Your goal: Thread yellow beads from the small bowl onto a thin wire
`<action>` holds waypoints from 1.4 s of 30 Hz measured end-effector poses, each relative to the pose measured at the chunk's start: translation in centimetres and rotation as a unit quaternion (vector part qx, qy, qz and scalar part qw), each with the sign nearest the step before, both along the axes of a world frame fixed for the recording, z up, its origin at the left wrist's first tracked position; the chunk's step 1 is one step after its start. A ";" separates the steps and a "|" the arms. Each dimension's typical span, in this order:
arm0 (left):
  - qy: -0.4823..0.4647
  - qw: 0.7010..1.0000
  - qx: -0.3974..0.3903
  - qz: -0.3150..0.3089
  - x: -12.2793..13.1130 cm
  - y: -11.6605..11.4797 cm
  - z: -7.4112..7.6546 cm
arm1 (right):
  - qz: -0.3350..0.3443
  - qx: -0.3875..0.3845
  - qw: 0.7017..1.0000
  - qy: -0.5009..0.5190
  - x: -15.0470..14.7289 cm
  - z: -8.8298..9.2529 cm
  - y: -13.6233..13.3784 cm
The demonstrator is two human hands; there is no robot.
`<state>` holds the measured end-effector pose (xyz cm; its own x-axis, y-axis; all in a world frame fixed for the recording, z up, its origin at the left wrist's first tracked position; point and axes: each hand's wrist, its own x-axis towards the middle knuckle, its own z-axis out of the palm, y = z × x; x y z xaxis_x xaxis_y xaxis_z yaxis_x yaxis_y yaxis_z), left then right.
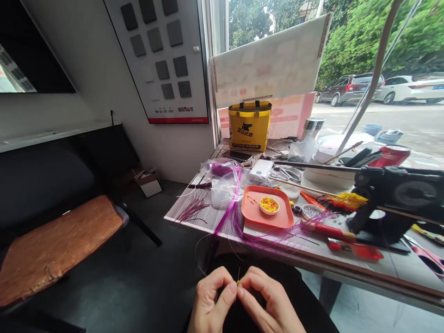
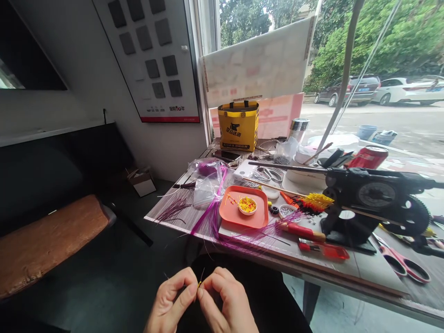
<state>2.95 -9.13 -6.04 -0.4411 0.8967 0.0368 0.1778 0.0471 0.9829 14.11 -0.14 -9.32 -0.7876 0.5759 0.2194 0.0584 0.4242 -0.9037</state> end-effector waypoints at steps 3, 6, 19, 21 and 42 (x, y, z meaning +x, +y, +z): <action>0.000 1.000 -0.008 0.000 0.0 0.0 0.2 | 0.003 0.002 1.000 -0.006 0.1 0.1 0.0; -0.009 1.000 -0.010 -0.007 0.1 0.0 0.4 | 0.001 0.008 1.000 -0.004 0.1 0.3 0.0; -0.040 0.999 -0.019 -0.027 -0.1 0.2 0.4 | -0.002 0.037 0.999 0.028 -0.1 0.5 -0.2; -0.054 0.998 -0.022 -0.023 -0.2 0.3 0.3 | -0.001 0.025 0.998 0.052 -0.1 0.8 -0.2; -0.419 0.908 0.027 -0.015 2.3 0.8 -2.9 | -0.003 -0.426 0.893 0.143 -0.7 -2.4 -0.7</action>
<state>5.26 -8.30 -8.96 -0.3102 0.9159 -0.2549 -0.6324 0.0015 0.7746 13.46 -0.89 -11.71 -0.7656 0.6340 -0.1094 -0.2270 -0.4252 -0.8762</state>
